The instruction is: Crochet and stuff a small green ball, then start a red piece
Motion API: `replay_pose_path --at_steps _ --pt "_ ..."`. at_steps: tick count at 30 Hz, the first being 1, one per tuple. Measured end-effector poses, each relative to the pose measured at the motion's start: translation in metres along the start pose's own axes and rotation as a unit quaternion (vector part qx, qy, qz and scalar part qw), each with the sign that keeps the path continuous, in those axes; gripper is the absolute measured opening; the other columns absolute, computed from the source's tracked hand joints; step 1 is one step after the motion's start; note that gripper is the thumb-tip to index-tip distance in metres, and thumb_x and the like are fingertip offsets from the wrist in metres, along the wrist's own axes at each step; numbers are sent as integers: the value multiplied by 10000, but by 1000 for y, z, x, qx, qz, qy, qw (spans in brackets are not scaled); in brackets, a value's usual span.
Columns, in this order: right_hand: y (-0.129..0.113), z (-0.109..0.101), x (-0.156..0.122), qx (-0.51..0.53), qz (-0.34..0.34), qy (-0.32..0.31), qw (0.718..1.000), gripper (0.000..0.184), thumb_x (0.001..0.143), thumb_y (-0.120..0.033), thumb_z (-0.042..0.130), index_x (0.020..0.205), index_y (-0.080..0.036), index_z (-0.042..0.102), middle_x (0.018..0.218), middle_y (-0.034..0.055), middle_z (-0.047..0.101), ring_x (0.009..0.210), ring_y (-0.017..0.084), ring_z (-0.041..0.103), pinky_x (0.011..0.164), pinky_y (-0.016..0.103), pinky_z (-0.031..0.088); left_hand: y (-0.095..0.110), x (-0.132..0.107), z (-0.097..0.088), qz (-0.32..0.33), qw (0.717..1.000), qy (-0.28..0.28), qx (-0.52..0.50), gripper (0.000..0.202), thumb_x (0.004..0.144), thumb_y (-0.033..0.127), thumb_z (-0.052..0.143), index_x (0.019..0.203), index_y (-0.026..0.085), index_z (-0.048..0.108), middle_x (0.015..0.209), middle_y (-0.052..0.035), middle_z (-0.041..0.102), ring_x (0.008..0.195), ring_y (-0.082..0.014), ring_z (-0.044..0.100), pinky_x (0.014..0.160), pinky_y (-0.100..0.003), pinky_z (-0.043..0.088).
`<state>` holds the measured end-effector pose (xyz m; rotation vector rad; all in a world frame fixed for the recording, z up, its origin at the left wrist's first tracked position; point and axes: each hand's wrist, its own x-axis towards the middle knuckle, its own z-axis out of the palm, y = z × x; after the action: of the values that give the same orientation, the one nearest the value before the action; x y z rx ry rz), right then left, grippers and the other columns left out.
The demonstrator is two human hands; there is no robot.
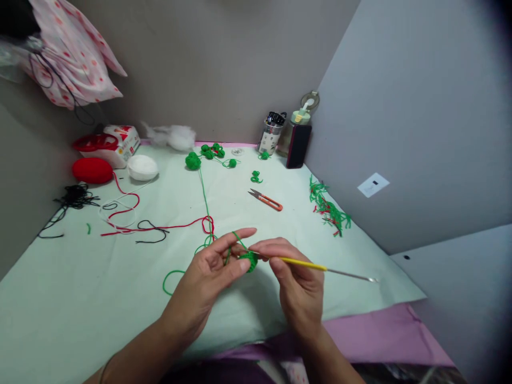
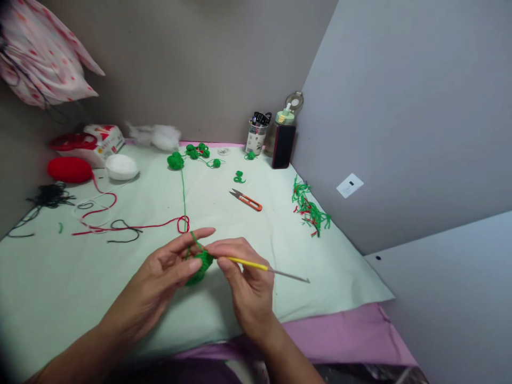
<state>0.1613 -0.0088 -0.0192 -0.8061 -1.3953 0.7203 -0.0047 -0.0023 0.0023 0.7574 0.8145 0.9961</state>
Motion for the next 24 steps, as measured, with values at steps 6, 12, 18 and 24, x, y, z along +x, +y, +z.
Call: replay_pose_path --at_steps 6,12,18,24 --pt "2 -3 -12 -267 -169 -44 948 377 966 -80 654 1258 -301 743 1107 76 779 975 220 733 798 368 635 -4 3 2 -15 999 19 -27 497 792 345 897 1269 281 771 880 2 644 758 -116 495 780 -261 441" --pt "1 -6 -5 -107 -89 46 989 242 1009 -135 595 1112 -261 773 915 63 770 815 206 703 675 352 591 3 7 -4 -68 992 -14 -106 352 803 271 866 1147 210 822 774 39 562 621 -62 364 882 -275 468" --pt "4 -2 1 -5 32 13 999 160 1004 -290 653 963 -237 798 864 57 773 821 201 712 705 332 594 -3 3 -5 14 999 1 37 383 820 331 867 1197 336 805 921 -3 638 853 -144 516 808 -264 418" --pt "9 -6 1 50 88 36 994 197 1037 -308 604 978 -222 772 878 46 781 759 167 713 710 294 602 -5 2 -9 32 995 20 95 362 850 392 834 1209 360 796 961 -11 618 822 -157 478 772 -296 400"
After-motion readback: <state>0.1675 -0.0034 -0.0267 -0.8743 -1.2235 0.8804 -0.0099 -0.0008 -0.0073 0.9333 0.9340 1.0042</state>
